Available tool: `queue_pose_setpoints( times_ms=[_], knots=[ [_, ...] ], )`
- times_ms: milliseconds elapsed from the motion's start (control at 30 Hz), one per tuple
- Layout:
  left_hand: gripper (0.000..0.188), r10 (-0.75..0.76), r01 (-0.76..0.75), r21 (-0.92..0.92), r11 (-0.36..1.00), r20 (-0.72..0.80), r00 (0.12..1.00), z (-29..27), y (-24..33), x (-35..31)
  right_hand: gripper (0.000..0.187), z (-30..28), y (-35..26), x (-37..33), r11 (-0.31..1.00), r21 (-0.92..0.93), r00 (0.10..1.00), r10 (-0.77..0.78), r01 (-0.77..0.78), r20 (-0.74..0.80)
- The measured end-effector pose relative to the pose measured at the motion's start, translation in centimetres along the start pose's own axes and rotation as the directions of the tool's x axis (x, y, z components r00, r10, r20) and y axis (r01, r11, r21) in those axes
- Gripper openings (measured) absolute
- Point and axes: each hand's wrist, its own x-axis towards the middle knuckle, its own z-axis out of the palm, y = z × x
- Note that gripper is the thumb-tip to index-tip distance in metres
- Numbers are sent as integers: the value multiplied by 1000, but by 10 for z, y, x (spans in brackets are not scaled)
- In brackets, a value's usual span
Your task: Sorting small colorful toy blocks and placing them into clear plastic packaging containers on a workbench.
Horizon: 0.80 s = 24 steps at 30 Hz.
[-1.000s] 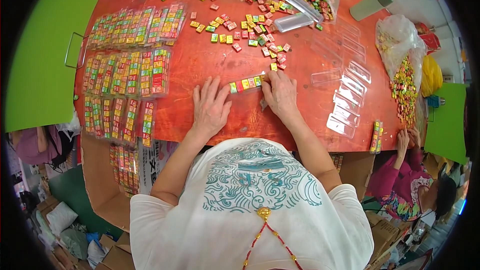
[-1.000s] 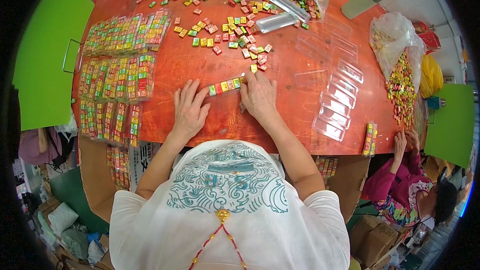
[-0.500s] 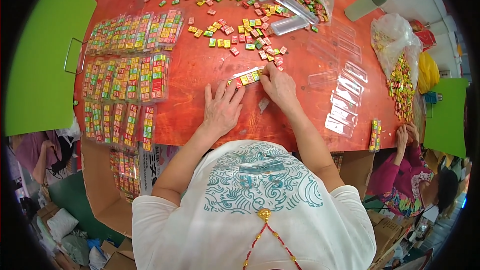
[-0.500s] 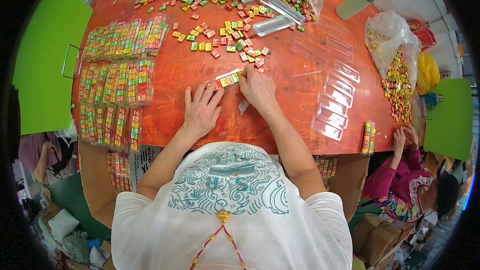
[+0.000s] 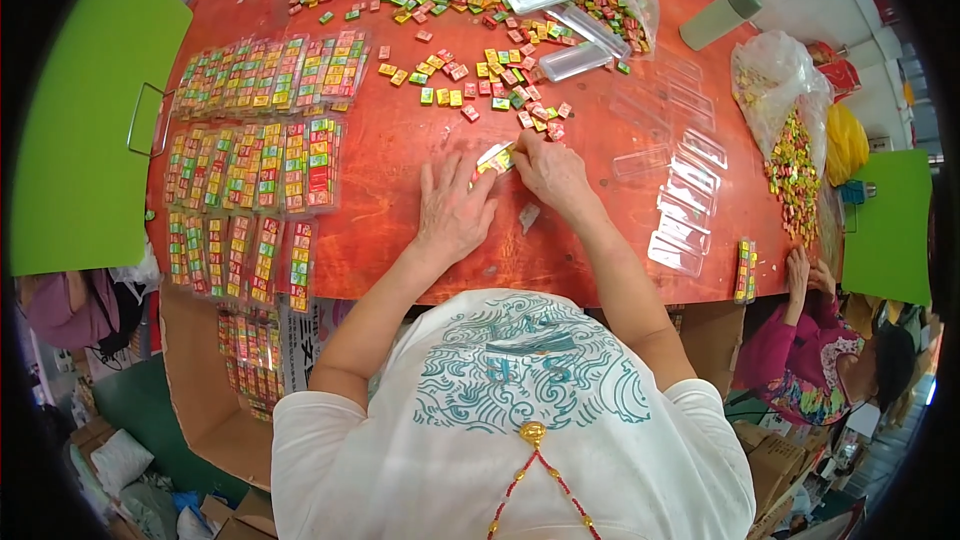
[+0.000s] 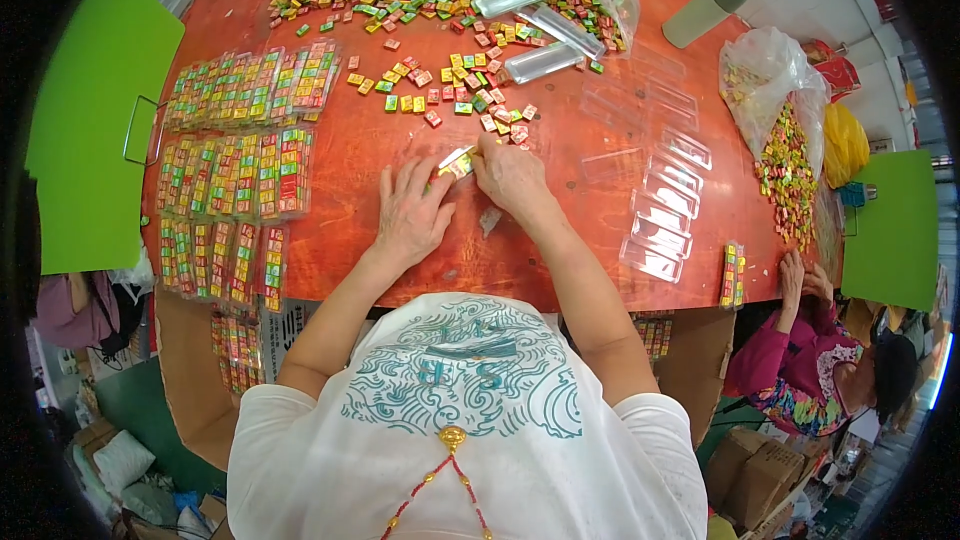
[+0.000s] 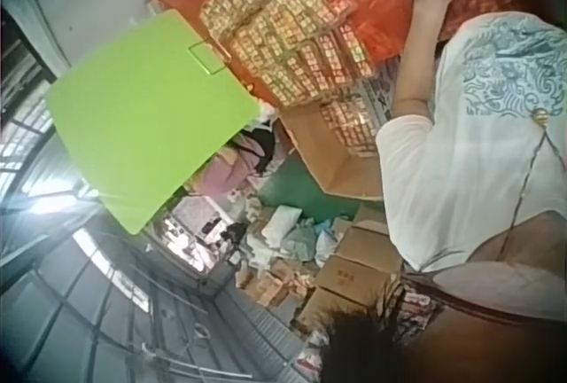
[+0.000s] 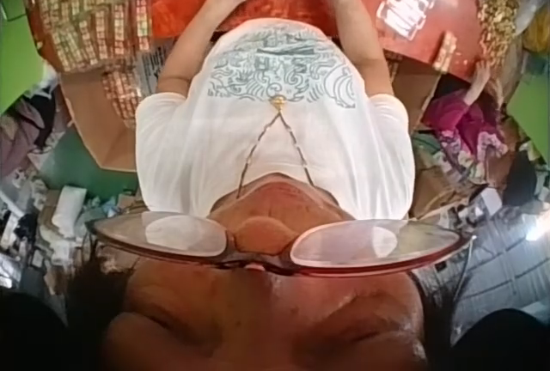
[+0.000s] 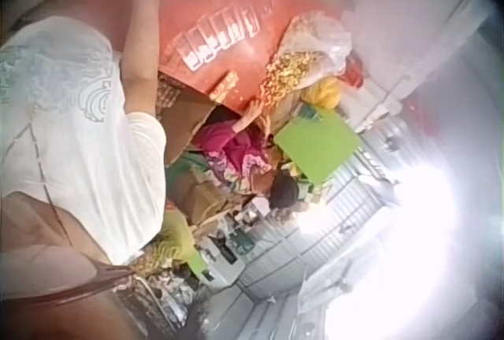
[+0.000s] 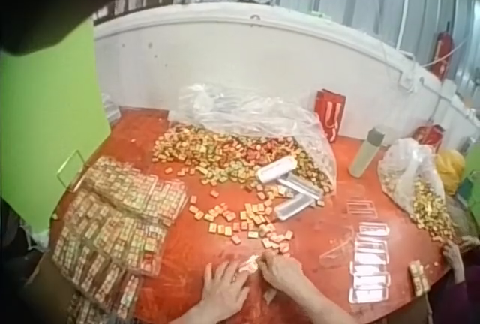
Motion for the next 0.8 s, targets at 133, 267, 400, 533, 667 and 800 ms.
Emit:
queue_pose_setpoints(
  times_ms=[133, 267, 400, 533, 667, 800],
  knots=[
    [48, 54, -55, -12, 998, -77, 996, 15, -5, 9, 25, 1, 2, 1, 995, 54, 992, -92, 88, 91],
    [48, 70, -74, -36, 997, -103, 992, 17, -7, 7, 24, 5, 3, -5, 996, 59, 996, -70, 67, 58],
    [43, 93, -90, 27, 996, -100, 991, 18, -6, 5, 17, 16, 4, -9, 994, -33, 993, -101, 100, -52],
    [40, 76, -76, 3, 997, -92, 993, 16, -3, 6, 14, 22, 7, -10, 990, -52, 981, -138, 132, -134],
    [39, 77, -78, -3, 997, -100, 992, 18, -3, 6, 12, 20, 4, -11, 998, -1, 989, -61, 61, -132],
    [41, 82, -84, -13, 996, -101, 991, 21, -6, 8, 11, 23, 12, -18, 966, 18, 930, -243, 258, -277]
  ],
)
